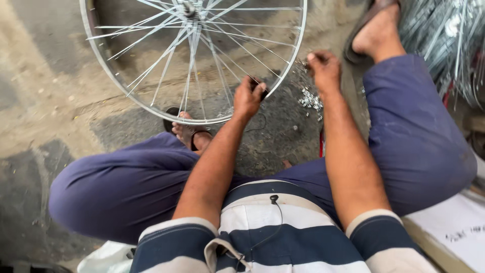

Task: The person sits on the ground and installs spokes into a bicycle wheel rim, securing them with nipples. They then pick up a second rim and begin inserting spokes into its hub.

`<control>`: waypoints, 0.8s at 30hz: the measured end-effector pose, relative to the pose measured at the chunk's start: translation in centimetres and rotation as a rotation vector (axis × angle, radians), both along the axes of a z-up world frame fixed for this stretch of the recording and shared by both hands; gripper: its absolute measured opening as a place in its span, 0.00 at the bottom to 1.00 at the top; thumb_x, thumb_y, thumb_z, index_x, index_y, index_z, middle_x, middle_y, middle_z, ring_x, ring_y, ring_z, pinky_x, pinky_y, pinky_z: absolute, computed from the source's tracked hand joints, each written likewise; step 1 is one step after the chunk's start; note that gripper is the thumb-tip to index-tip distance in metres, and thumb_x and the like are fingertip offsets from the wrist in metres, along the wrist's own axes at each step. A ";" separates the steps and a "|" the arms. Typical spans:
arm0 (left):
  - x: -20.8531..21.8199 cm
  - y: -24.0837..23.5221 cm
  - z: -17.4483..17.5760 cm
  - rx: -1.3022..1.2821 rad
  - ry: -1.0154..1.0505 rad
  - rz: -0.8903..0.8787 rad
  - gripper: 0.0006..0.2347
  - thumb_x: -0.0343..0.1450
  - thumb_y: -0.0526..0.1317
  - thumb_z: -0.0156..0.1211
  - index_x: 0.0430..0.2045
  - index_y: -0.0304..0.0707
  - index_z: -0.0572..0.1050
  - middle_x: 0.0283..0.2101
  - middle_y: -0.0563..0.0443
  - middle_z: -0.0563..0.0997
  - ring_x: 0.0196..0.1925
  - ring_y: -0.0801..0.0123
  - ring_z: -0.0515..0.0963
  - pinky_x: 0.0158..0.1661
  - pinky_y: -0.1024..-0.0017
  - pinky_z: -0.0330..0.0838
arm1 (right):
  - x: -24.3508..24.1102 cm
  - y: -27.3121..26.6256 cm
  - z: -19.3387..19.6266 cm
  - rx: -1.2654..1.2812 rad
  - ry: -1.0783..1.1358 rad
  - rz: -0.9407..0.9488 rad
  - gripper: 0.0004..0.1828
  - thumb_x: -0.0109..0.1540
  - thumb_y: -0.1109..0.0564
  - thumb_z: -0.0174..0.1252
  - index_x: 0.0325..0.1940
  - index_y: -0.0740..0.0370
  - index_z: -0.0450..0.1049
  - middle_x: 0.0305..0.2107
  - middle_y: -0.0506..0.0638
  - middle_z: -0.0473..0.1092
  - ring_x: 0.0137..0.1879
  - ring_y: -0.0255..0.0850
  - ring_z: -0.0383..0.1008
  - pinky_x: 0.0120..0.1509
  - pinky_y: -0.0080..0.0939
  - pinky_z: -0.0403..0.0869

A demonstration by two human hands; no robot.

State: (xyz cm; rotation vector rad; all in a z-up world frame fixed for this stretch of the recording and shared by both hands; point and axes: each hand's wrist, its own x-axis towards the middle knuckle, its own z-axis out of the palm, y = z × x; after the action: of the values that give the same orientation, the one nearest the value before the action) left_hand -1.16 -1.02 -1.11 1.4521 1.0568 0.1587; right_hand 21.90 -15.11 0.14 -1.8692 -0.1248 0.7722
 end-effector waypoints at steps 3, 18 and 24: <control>0.7 0.1 1.5 -0.115 -0.010 0.040 0.11 0.70 0.41 0.67 0.42 0.36 0.75 0.41 0.45 0.86 0.42 0.64 0.86 0.44 0.67 0.78 | 1.4 -2.9 -0.9 -0.301 -0.219 0.005 0.10 0.59 0.57 0.70 0.43 0.61 0.83 0.32 0.46 0.79 0.36 0.36 0.78 0.40 0.37 0.75; 1.6 1.5 4.2 -0.387 -0.061 0.067 0.09 0.73 0.38 0.64 0.42 0.37 0.71 0.39 0.48 0.83 0.40 0.70 0.84 0.42 0.69 0.80 | -4.7 -5.0 -7.5 -0.836 -0.644 0.592 0.03 0.64 0.61 0.61 0.38 0.56 0.80 0.36 0.55 0.75 0.42 0.48 0.75 0.46 0.49 0.75; 1.8 1.3 2.9 -0.535 -0.290 0.159 0.08 0.72 0.33 0.64 0.40 0.35 0.70 0.38 0.50 0.81 0.40 0.70 0.83 0.42 0.71 0.80 | -4.3 -6.1 -7.3 -0.783 -0.658 0.571 0.04 0.60 0.57 0.62 0.35 0.59 0.77 0.36 0.59 0.74 0.43 0.57 0.75 0.48 0.57 0.73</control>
State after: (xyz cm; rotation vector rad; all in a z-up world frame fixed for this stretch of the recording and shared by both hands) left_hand 0.63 0.31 1.76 0.8354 0.8875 0.1773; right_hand 17.58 -21.16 -7.13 -2.8472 -0.9127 0.5745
